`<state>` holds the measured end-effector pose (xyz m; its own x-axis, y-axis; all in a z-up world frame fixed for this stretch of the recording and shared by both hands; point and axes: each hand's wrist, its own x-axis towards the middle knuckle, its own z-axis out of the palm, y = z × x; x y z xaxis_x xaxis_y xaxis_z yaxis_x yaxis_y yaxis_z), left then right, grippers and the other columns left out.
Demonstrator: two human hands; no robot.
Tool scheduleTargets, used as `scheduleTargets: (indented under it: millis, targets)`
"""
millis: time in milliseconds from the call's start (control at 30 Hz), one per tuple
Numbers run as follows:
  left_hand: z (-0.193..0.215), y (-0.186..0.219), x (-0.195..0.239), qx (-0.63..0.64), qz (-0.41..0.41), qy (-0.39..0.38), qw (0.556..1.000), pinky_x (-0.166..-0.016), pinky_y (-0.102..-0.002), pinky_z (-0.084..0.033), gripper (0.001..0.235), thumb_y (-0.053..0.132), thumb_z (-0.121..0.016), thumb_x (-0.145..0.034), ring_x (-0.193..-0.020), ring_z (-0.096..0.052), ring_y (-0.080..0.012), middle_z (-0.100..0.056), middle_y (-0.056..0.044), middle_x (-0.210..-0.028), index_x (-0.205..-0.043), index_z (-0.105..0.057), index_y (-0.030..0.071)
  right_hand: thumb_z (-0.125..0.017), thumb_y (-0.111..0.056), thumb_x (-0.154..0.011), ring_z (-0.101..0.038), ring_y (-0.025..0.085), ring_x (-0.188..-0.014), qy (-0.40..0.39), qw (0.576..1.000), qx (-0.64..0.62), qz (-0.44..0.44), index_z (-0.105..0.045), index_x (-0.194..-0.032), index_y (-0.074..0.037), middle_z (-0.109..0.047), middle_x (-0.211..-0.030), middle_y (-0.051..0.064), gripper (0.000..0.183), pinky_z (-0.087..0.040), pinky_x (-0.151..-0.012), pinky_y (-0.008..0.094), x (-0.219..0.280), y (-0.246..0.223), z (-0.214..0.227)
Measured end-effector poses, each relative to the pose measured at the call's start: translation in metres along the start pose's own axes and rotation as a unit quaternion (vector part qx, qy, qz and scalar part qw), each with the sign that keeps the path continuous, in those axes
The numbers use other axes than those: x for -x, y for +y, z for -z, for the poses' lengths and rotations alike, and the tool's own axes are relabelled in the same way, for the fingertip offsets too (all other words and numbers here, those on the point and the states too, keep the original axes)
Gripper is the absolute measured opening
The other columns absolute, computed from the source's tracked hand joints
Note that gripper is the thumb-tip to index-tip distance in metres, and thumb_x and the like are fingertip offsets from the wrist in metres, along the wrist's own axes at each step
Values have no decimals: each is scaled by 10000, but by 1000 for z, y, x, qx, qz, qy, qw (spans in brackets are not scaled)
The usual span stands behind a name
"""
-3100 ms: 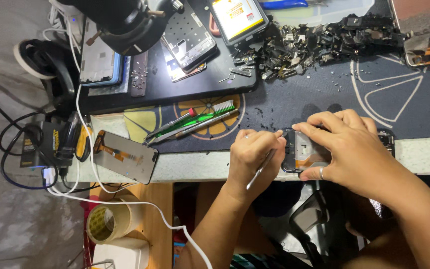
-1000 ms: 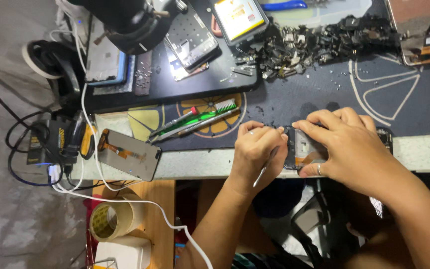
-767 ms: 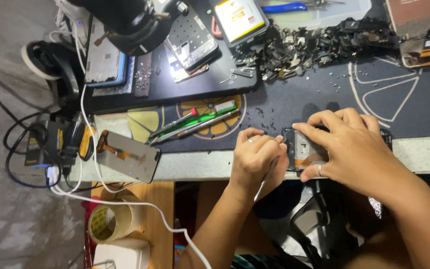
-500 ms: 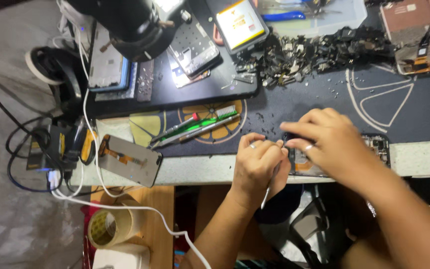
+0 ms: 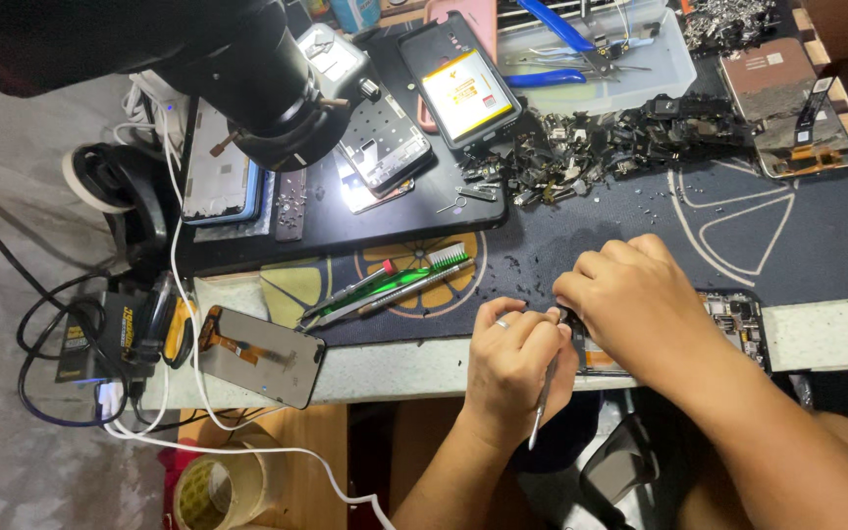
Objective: The person uses a metal spudger to pry and separate the back cover of a disassembled smartphone. They then pick up a new battery and place it into the phone chassis.
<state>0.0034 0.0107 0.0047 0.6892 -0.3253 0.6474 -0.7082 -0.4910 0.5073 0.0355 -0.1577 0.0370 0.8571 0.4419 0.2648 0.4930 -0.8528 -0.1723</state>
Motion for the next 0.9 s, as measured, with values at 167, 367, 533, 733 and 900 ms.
scheduleTargets:
  millis: [167, 367, 533, 733, 900]
  targets:
    - [2, 0, 0, 9, 2, 4, 1000, -961, -432, -506, 115, -10, -721, -851, -820, -692, -289, -721, -134, -944, -883, -616, 26, -709, -166, -687, -648, 248, -836, -26, 996, 77, 37, -680, -788, -137, -665, -745, 47, 109, -461, -848, 419, -4, -7, 6]
    - [2, 0, -1, 5, 6, 4, 1000, -953, -423, -500, 119, -6, -723, -851, -793, -682, -278, -709, -113, -908, -872, -611, 31, -723, -220, -695, -640, 259, -800, -18, 995, 87, 51, -626, -752, -118, -649, -730, 58, 152, -461, -821, 415, -5, -5, 0]
    - [2, 0, -1, 13, 12, 6, 1000, -948, -418, -497, 122, -2, -726, -854, -787, -674, -273, -696, -96, -890, -884, -613, 33, -715, -221, -778, -633, 263, -789, 9, 998, 41, 35, -621, -789, -111, -645, -750, 57, 144, -450, -816, 428, -4, 4, -14]
    - [2, -1, 1, 14, 10, 12, 1000, -946, -414, -495, 114, 8, -724, -844, -796, -679, -271, -703, -95, -908, -894, -627, 42, -692, -186, -822, -635, 276, -813, 31, 999, -2, 29, -619, -833, -99, -644, -774, 66, 114, -445, -833, 440, 2, 12, -25]
    - [0, -3, 3, 10, 6, 17, 1000, -953, -417, -498, 112, 14, -723, -844, -814, -691, -269, -715, -102, -939, -899, -629, 40, -662, -169, -877, -660, 325, -788, 72, 994, -80, -11, -633, -914, -69, -679, -779, 109, 110, -466, -789, 472, -3, 19, -20]
